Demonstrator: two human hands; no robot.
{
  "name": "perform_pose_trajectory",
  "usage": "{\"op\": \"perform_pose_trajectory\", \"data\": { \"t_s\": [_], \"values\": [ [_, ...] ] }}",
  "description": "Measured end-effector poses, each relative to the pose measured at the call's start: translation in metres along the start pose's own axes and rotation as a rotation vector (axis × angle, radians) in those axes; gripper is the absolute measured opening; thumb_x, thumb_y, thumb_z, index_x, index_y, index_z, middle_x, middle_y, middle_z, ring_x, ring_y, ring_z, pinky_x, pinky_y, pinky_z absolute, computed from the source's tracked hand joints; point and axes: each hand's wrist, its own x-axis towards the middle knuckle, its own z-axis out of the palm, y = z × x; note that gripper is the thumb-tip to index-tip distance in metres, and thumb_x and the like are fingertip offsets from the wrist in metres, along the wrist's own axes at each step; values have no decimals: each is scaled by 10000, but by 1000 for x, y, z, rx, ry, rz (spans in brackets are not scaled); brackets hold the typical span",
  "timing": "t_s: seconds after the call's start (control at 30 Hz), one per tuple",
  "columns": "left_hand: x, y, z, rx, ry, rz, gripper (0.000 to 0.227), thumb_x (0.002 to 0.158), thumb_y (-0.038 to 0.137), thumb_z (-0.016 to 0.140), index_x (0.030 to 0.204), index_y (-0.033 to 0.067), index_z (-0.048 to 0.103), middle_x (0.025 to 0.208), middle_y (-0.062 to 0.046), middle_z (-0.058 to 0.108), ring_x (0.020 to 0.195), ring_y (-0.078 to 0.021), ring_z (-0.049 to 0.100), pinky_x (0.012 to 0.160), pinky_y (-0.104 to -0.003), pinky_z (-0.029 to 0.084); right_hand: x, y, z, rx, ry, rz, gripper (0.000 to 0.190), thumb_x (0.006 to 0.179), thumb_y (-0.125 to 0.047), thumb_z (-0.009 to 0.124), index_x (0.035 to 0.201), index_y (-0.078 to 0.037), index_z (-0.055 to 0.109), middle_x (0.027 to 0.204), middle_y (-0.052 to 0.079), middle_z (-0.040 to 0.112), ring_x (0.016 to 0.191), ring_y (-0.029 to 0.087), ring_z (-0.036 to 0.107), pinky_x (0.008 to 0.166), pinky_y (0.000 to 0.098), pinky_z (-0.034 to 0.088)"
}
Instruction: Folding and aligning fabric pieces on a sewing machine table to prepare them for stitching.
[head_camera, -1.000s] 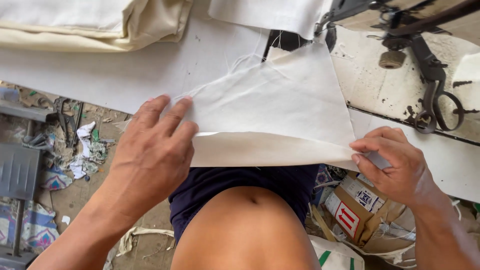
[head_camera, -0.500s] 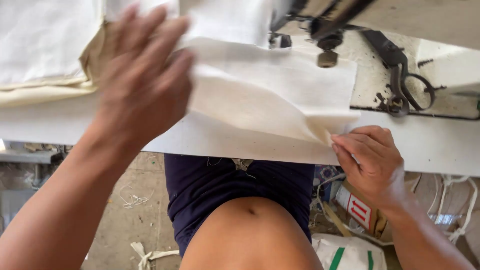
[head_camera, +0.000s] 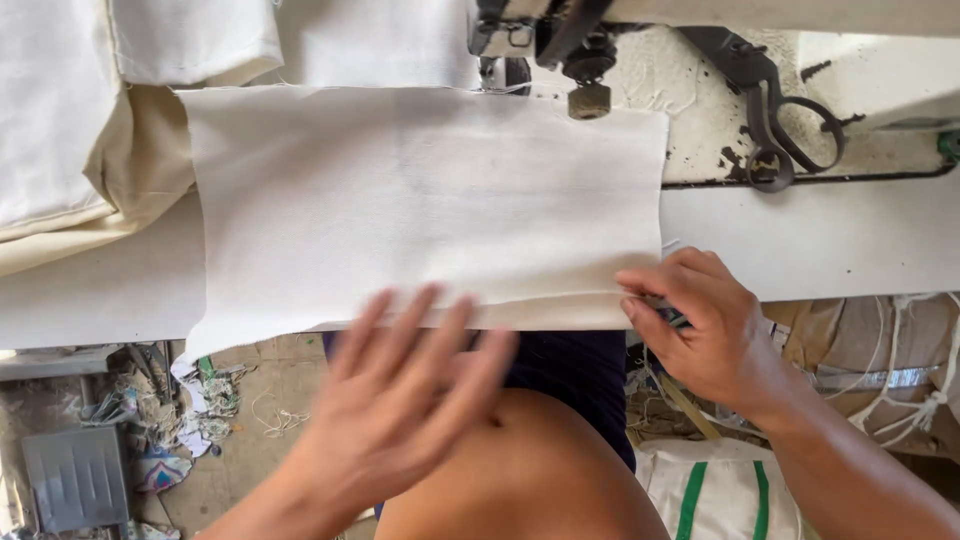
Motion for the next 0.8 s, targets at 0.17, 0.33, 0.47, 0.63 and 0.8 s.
{"op": "perform_pose_trajectory", "data": {
  "t_s": [0.17, 0.33, 0.47, 0.63, 0.8],
  "values": [
    [38, 15, 62, -102, -139, -59, 443, 1024, 374, 646, 1337, 63, 599, 1351, -198, 615, 1254, -427, 571, 1055, -562, 452, 16, 9, 2, -57, 65, -61, 244, 924, -29, 755, 1151, -82, 685, 1018, 75, 739, 940, 235, 667, 837, 394, 478],
    [52, 11, 72, -101, -255, -135, 486, 1046, 432, 567, 1391, 95, 506, 1500, -319, 424, 1403, -591, 373, 1055, -770, 366, 30, 16, -4, -30, 71, -148, 209, 995, -17, 702, 1200, 2, 666, 1195, 222, 716, 1243, 385, 665, 1159, 634, 464],
    [50, 8, 74, -150, -295, -135, 444, 1024, 425, 589, 1359, 148, 500, 1515, -335, 388, 1414, -630, 307, 1039, -812, 319, 32, 15, -12, 26, -13, -149, 220, 970, -53, 713, 1185, -29, 675, 1132, 163, 740, 1317, 378, 623, 1251, 690, 299],
    [47, 5, 76, -328, -238, -157, 249, 972, 290, 712, 1211, 235, 670, 1567, -283, 326, 1415, -662, 245, 1008, -898, 259, 31, 18, -14, -6, -43, -200, 149, 961, -20, 724, 1079, -110, 708, 914, 19, 724, 1348, 382, 605, 1253, 677, 255],
    [41, 7, 83, -360, -182, -169, 346, 949, 302, 793, 1283, 308, 702, 1636, -201, 254, 1481, -599, 210, 1018, -902, 247, 28, 22, -10, -11, -40, -216, 206, 976, -35, 730, 1146, -145, 689, 1021, 24, 702, 1352, 399, 610, 1241, 680, 246]
  ]
}}
